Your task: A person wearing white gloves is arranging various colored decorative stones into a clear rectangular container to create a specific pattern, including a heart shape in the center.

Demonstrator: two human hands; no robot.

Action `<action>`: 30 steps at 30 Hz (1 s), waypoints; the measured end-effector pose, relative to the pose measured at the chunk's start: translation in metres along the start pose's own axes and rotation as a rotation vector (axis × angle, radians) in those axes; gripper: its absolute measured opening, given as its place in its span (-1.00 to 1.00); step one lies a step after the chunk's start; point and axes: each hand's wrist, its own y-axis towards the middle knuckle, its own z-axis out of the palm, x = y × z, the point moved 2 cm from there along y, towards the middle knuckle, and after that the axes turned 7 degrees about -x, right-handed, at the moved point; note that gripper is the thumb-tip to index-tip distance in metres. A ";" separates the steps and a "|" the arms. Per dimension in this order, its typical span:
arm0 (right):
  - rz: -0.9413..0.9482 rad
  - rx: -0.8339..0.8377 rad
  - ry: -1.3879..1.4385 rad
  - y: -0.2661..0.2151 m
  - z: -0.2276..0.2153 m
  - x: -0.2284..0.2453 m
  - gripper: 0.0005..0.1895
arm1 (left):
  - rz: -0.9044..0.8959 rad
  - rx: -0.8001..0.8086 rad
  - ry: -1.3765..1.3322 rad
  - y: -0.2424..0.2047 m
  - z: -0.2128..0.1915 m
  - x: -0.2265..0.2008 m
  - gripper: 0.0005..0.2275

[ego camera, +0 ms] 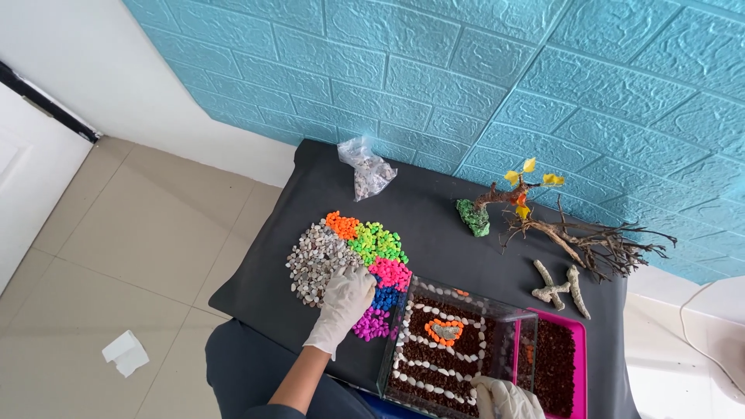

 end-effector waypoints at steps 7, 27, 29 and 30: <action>0.028 0.025 0.008 0.005 -0.005 0.008 -0.92 | 0.062 0.052 -0.034 0.015 -0.005 -0.002 -0.85; -0.136 0.039 0.052 -0.022 0.080 -0.089 -0.92 | 0.403 -0.171 0.048 0.010 0.077 0.017 -0.91; -0.138 0.031 0.053 -0.028 0.079 -0.093 -0.92 | 0.434 -0.180 0.080 0.012 0.064 0.014 -0.89; -0.140 0.014 0.055 -0.029 0.079 -0.094 -0.91 | 0.471 -0.196 0.117 0.018 0.057 0.014 -0.87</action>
